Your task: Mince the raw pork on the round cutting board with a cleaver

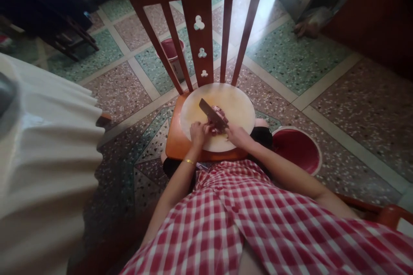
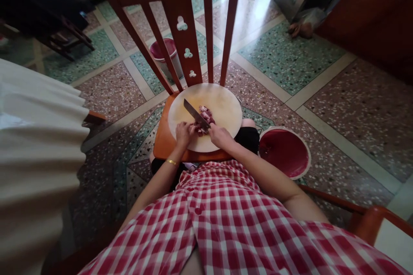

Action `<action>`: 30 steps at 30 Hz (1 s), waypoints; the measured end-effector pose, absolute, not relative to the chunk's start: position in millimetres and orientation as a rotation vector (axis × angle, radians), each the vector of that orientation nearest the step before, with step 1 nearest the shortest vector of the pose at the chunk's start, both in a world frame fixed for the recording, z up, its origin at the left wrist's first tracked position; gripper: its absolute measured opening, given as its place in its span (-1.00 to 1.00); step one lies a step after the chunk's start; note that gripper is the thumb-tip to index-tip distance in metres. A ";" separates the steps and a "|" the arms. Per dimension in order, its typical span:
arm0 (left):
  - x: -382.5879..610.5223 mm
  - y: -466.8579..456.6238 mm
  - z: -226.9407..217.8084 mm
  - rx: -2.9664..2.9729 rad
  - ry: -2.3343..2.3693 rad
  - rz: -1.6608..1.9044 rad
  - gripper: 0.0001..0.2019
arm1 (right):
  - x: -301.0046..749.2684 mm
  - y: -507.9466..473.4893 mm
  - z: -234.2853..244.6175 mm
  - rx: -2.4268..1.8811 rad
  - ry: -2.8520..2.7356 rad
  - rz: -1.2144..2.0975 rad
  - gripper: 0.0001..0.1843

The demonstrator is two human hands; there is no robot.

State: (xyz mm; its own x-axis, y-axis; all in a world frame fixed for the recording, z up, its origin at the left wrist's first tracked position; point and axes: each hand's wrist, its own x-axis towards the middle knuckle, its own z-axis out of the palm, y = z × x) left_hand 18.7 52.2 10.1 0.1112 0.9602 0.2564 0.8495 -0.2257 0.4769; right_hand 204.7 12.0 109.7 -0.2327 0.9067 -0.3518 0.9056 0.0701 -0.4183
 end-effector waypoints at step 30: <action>19.4 19.9 41.3 0.575 1.355 0.765 -0.67 | 198.2 0.9 90.8 -2.033 -2.484 0.953 -0.71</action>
State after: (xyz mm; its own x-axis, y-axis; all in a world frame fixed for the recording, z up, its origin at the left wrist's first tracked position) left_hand 19.4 19.9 41.3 0.0432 0.7671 -0.6400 -0.1513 0.6383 0.7548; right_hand 198.2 0.9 90.8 -0.2495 0.8329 -0.4941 0.9497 0.1106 -0.2931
